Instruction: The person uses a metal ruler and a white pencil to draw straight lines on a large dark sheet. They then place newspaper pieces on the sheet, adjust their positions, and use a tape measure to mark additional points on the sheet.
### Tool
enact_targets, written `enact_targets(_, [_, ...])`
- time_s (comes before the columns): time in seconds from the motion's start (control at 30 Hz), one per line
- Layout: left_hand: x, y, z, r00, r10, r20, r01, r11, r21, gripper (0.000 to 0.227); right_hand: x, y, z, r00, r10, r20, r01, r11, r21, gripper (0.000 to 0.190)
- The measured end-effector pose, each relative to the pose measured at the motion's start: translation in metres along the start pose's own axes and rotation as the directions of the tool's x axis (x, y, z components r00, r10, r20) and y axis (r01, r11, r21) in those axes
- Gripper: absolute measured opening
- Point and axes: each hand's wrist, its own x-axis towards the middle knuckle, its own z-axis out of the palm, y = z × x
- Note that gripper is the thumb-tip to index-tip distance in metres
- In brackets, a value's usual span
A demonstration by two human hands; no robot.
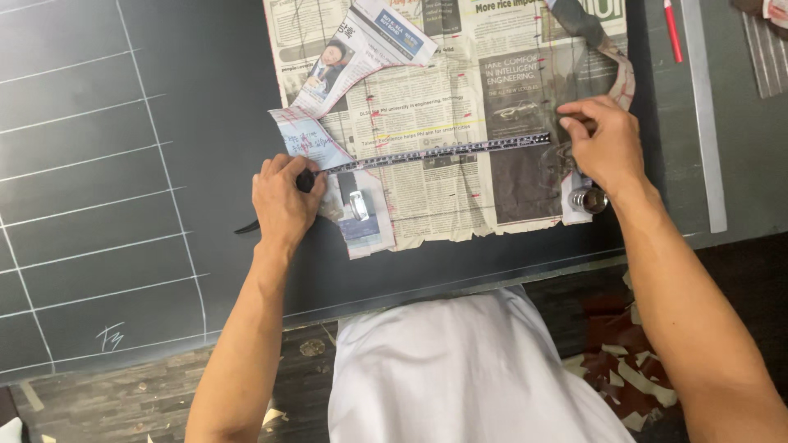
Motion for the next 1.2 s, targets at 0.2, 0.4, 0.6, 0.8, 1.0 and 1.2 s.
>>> enact_targets(0.2, [0.001, 0.001, -0.001, 1.0, -0.021, 0.022, 0.021, 1.0, 0.013, 0.018, -0.001, 0.009, -0.008, 0.918, -0.3, 0.259, 0.368, 0.889, -0.274, 0.067])
enact_targets(0.4, [0.0, 0.002, 0.0, 1.0, -0.023, 0.013, 0.022, 0.999, 0.026, 0.019, 0.003, 0.022, -0.016, 0.894, -0.211, 0.396, 0.356, 0.87, -0.341, 0.113])
enact_targets(0.6, [0.001, 0.007, 0.002, 0.998, -0.047, 0.037, 0.044, 0.997, 0.069, 0.019, 0.004, 0.026, -0.02, 0.89, -0.186, 0.417, 0.368, 0.834, -0.412, 0.119])
enact_targets(0.8, [0.001, 0.007, 0.004, 0.997, -0.063, 0.036, 0.06, 0.995, 0.081, 0.019, 0.008, 0.031, -0.023, 0.888, -0.221, 0.403, 0.383, 0.842, -0.381, 0.119])
enact_targets(1.0, [0.002, 0.008, 0.006, 0.999, -0.05, 0.016, 0.048, 0.996, 0.075, 0.018, 0.01, 0.029, -0.024, 0.891, -0.206, 0.405, 0.371, 0.845, -0.386, 0.119])
enact_targets(1.2, [0.003, 0.01, 0.006, 0.998, -0.054, 0.021, 0.051, 0.995, 0.09, 0.017, 0.011, 0.026, -0.028, 0.88, -0.224, 0.419, 0.385, 0.854, -0.351, 0.118])
